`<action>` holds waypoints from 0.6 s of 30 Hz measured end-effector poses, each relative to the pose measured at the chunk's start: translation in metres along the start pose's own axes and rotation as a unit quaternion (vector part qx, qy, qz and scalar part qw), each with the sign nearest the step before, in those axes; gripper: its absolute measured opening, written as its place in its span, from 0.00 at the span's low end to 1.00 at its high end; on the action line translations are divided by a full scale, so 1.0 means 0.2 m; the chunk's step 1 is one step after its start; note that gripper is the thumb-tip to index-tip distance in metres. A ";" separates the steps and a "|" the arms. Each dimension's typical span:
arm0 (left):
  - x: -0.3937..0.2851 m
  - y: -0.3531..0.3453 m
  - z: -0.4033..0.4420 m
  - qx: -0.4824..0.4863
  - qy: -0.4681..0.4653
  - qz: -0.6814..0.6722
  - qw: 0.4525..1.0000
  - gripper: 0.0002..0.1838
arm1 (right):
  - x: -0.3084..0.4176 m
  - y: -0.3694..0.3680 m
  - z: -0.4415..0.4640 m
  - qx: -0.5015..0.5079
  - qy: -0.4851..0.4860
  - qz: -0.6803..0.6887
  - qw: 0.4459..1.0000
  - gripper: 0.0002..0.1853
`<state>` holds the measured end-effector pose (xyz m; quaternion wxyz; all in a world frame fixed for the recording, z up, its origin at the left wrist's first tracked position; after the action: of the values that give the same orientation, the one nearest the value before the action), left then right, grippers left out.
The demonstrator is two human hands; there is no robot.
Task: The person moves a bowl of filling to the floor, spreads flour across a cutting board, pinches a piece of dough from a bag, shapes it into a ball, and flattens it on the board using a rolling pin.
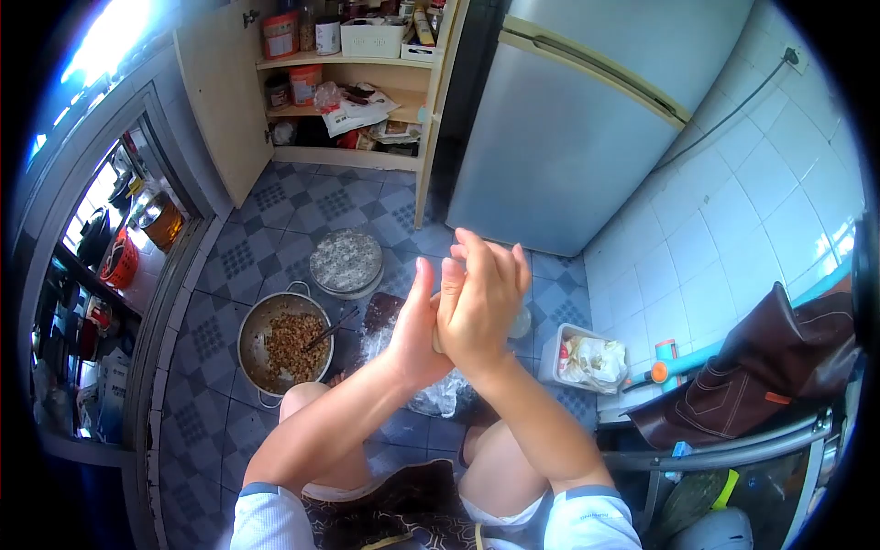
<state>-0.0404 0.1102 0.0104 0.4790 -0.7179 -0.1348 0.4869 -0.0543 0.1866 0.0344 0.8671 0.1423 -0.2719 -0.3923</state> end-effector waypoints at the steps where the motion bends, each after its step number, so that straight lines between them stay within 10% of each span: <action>1: 0.00 0.00 0.00 0.001 0.002 0.002 1.000 0.43 | 0.00 0.00 0.00 -0.008 0.007 -0.015 1.000 0.14; 5: 0.01 0.05 0.03 0.085 0.023 -0.076 0.993 0.46 | -0.02 -0.01 -0.02 -0.001 -0.009 0.000 1.000 0.14; 9: -0.01 0.05 0.01 0.115 0.090 -0.163 0.976 0.53 | -0.11 0.00 -0.02 0.037 -0.229 0.350 0.908 0.20; 13: -0.03 0.12 0.02 0.254 0.060 -0.244 0.934 0.56 | -0.07 0.18 0.07 0.132 -0.192 0.385 0.893 0.11; 18: -0.08 0.06 0.00 0.120 0.048 -0.143 0.981 0.56 | 0.01 0.24 0.02 0.237 0.040 0.213 0.947 0.14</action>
<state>-0.0508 0.0941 0.0099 0.6324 -0.6510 -0.1531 0.3911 -0.0270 0.2152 0.0608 0.8820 0.2976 -0.3462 -0.1168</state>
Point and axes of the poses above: each hand's wrist, its own z-axis towards the middle knuckle, its own y-axis out of the back of the hand, x = y × z, the point moved 2 cm from there along z, towards the middle knuckle, and after that the axes turned 6 degrees about z, right-handed, at the moved point
